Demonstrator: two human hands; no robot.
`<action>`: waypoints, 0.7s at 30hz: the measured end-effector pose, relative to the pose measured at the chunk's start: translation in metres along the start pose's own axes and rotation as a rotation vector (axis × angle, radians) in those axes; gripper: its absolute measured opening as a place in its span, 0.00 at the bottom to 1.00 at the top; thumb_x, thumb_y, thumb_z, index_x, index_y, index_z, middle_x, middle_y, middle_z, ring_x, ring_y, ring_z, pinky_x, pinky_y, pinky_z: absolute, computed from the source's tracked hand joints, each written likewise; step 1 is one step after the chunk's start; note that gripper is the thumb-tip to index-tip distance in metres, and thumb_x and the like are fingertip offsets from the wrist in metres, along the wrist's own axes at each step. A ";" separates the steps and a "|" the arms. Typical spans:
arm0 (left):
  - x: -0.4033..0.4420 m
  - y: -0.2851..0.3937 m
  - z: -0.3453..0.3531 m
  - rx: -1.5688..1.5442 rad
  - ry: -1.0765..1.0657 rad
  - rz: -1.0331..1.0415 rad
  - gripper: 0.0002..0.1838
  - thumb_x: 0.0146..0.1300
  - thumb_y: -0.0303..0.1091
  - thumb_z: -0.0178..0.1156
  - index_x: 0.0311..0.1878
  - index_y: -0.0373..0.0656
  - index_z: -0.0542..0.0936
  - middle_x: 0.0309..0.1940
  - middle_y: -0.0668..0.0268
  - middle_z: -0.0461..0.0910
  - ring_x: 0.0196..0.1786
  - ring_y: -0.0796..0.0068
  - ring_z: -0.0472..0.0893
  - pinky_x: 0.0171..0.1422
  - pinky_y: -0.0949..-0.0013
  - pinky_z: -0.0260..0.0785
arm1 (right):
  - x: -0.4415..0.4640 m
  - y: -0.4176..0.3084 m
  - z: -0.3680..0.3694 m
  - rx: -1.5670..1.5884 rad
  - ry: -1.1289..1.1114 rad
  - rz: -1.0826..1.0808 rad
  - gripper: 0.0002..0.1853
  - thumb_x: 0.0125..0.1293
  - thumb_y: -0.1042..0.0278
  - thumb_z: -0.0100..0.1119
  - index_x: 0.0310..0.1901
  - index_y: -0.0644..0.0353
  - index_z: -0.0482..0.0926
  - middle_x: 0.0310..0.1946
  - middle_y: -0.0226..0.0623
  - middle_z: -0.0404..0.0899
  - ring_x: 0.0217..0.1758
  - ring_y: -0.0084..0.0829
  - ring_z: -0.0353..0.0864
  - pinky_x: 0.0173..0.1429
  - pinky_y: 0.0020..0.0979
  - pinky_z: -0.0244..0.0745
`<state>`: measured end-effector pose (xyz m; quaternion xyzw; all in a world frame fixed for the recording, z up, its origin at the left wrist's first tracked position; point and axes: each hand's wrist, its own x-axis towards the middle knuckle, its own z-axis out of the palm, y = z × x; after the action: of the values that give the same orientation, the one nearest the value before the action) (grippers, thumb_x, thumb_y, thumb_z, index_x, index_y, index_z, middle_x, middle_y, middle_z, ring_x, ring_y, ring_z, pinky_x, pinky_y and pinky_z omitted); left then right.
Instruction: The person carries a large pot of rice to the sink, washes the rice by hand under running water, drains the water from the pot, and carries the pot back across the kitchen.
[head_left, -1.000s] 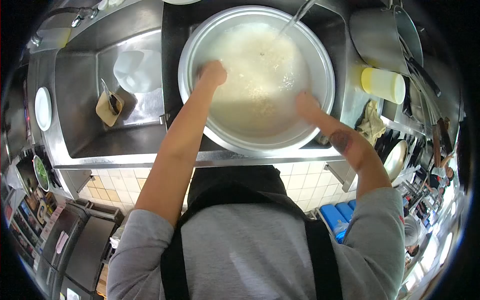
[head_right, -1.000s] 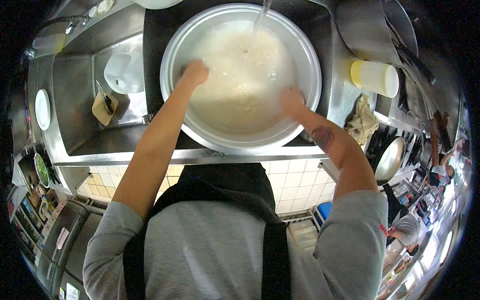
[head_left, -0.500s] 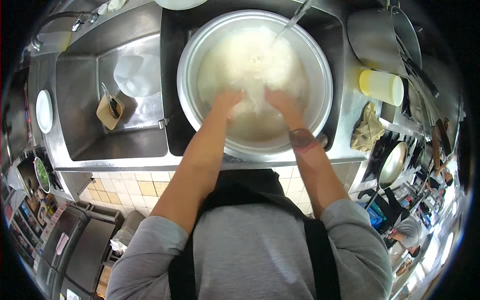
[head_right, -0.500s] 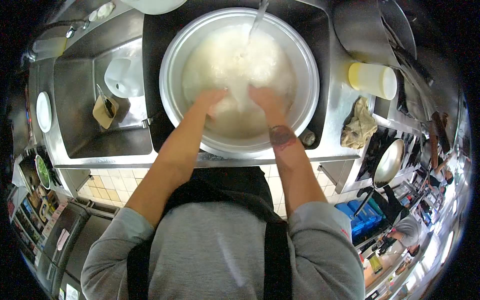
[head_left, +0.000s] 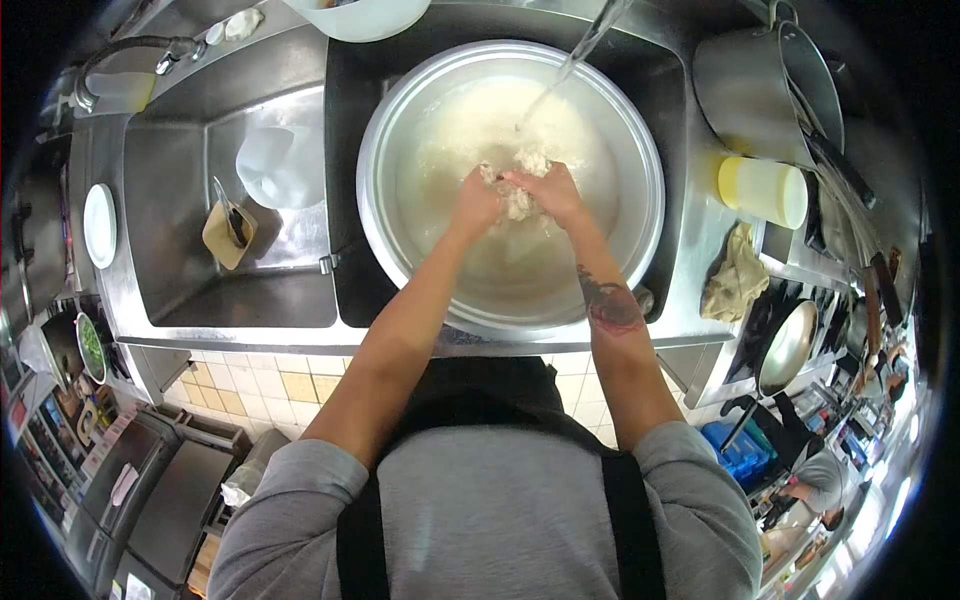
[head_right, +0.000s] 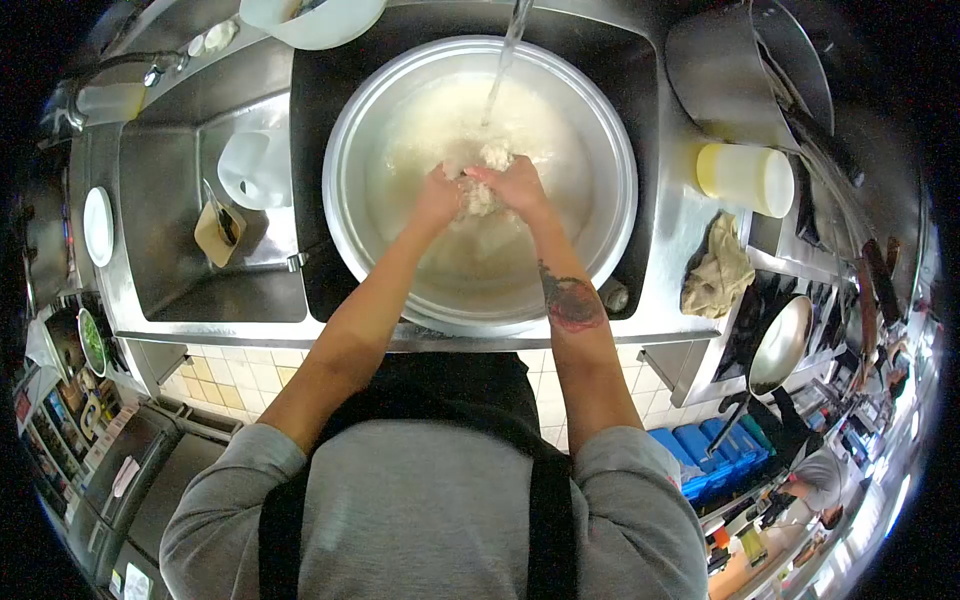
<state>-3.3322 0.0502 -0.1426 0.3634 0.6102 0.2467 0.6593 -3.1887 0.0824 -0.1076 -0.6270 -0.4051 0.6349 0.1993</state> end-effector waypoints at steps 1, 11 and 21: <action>0.000 0.001 0.002 0.075 0.197 0.142 0.15 0.56 0.35 0.54 0.44 0.38 0.72 0.30 0.61 0.76 0.26 0.66 0.75 0.37 0.59 0.69 | 0.000 -0.009 -0.001 -0.112 0.071 -0.034 0.22 0.48 0.60 0.66 0.37 0.71 0.75 0.29 0.39 0.78 0.33 0.30 0.78 0.37 0.30 0.73; 0.103 -0.069 -0.062 -0.097 0.703 0.005 0.24 0.55 0.39 0.55 0.52 0.33 0.69 0.54 0.50 0.67 0.58 0.61 0.66 0.61 0.63 0.55 | 0.066 0.054 -0.069 -0.320 0.560 -0.371 0.36 0.47 0.47 0.63 0.47 0.75 0.70 0.54 0.55 0.66 0.60 0.41 0.62 0.63 0.35 0.56; 0.067 -0.008 -0.004 -0.622 0.126 -0.026 0.31 0.57 0.51 0.53 0.59 0.41 0.64 0.57 0.64 0.65 0.57 0.72 0.65 0.62 0.64 0.53 | 0.053 0.028 0.007 0.491 0.087 -0.070 0.34 0.45 0.55 0.67 0.51 0.69 0.69 0.47 0.44 0.72 0.49 0.31 0.71 0.50 0.34 0.68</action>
<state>-3.3280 0.0978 -0.1910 0.1206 0.5498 0.4351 0.7027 -3.1957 0.1044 -0.1632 -0.5720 -0.2513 0.6795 0.3845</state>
